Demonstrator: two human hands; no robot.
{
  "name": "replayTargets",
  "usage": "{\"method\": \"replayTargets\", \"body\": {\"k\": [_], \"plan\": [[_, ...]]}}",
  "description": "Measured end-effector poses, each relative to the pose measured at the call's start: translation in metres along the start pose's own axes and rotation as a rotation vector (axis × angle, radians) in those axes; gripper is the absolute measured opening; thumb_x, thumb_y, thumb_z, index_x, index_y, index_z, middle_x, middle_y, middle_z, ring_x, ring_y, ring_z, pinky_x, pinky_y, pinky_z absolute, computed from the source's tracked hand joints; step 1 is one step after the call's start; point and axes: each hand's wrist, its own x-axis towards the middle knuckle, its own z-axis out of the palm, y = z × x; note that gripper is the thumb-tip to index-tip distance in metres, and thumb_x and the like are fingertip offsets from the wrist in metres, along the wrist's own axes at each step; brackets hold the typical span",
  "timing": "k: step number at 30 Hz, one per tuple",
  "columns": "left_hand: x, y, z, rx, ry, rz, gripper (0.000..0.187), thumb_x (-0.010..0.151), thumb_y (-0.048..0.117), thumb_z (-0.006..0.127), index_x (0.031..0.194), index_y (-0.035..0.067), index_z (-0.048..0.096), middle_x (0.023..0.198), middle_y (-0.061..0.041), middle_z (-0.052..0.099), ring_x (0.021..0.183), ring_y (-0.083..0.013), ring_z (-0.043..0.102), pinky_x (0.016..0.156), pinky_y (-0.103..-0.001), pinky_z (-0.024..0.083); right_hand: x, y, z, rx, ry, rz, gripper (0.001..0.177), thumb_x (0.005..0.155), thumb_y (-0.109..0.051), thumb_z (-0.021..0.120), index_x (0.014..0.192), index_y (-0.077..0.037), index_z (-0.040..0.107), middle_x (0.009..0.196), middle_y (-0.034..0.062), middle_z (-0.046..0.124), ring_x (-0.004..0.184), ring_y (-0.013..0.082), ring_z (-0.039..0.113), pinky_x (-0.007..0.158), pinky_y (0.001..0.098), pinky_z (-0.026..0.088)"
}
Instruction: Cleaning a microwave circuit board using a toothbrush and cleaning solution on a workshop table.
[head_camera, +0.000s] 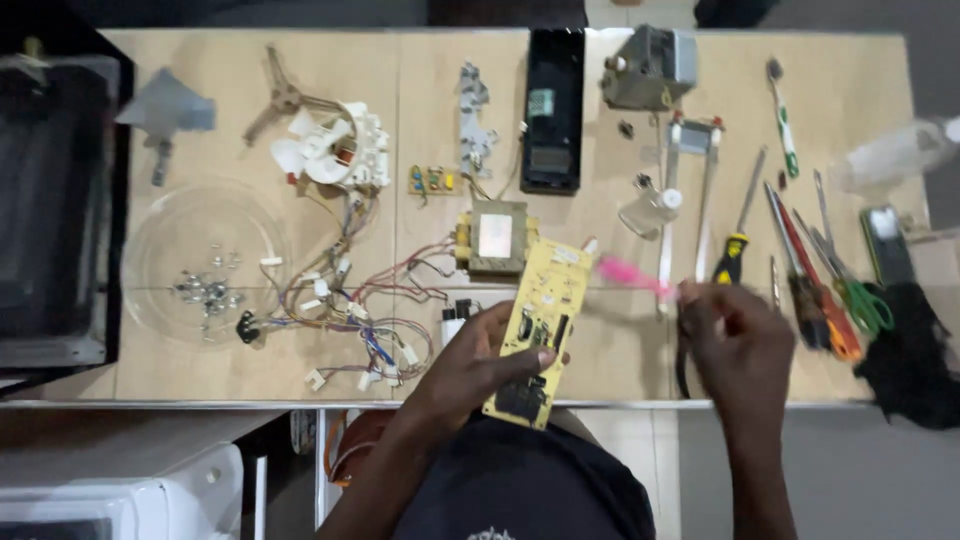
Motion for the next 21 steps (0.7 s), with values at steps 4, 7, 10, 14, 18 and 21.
{"method": "replayTargets", "body": {"k": [4, 7, 10, 14, 18, 21], "plan": [[0.001, -0.008, -0.002, -0.032, -0.026, 0.009, 0.07, 0.082, 0.025, 0.084, 0.134, -0.012, 0.056, 0.117, -0.028, 0.068, 0.11, -0.0372, 0.066, 0.098, -0.052, 0.052, -0.002, -0.011, 0.021, -0.005, -0.126, -0.026, 0.017, 0.095, -0.029, 0.08, 0.086, -0.015, 0.08, 0.073, 0.0134, 0.069, 0.078, 0.0357, 0.068, 0.077, 0.0428, 0.055], [-0.004, -0.009, -0.009, 0.014, -0.004, 0.047, 0.067, 0.087, 0.026, 0.08, 0.137, -0.011, 0.055, 0.121, -0.026, 0.068, 0.115, -0.0361, 0.065, 0.101, -0.049, 0.051, 0.008, -0.002, 0.025, 0.008, -0.084, 0.013, 0.015, 0.099, -0.033, 0.079, 0.096, -0.018, 0.08, 0.076, 0.0138, 0.067, 0.079, 0.0321, 0.065, 0.077, 0.0448, 0.053], [-0.006, 0.009, -0.012, 0.0, -0.064, 0.064, 0.069, 0.085, 0.03, 0.081, 0.135, -0.01, 0.056, 0.121, -0.027, 0.068, 0.116, -0.0381, 0.065, 0.1, -0.052, 0.052, 0.008, 0.006, 0.022, 0.029, -0.23, 0.075, 0.014, 0.091, -0.028, 0.081, 0.095, -0.015, 0.083, 0.079, 0.0192, 0.072, 0.085, 0.0387, 0.069, 0.081, 0.0476, 0.055], [-0.016, -0.014, -0.016, -0.108, 0.055, -0.108, 0.048, 0.08, 0.015, 0.079, 0.124, 0.002, 0.064, 0.114, -0.01, 0.076, 0.098, -0.0177, 0.072, 0.085, -0.029, 0.057, 0.018, 0.022, -0.015, -0.058, -0.058, -0.136, 0.016, 0.105, -0.016, 0.067, 0.1, -0.006, 0.078, 0.088, 0.0055, 0.068, 0.083, 0.0163, 0.061, 0.075, 0.0327, 0.047], [-0.016, 0.0, -0.012, 0.0, -0.015, 0.036, 0.066, 0.084, 0.021, 0.082, 0.135, -0.011, 0.054, 0.121, -0.024, 0.068, 0.111, -0.0314, 0.065, 0.096, -0.046, 0.055, 0.014, -0.024, 0.02, 0.185, -0.201, -0.338, 0.005, 0.087, -0.011, 0.083, 0.085, -0.008, 0.079, 0.076, 0.0117, 0.076, 0.079, 0.0374, 0.072, 0.081, 0.044, 0.056], [-0.018, 0.018, -0.013, 0.084, -0.039, 0.05, 0.074, 0.085, 0.033, 0.079, 0.138, -0.013, 0.052, 0.123, -0.031, 0.064, 0.117, -0.0414, 0.063, 0.102, -0.054, 0.05, 0.023, -0.007, 0.041, 0.228, -0.141, -0.195, 0.006, 0.1, -0.011, 0.073, 0.102, -0.008, 0.077, 0.092, 0.0154, 0.075, 0.092, 0.0362, 0.071, 0.089, 0.0476, 0.053]]}}
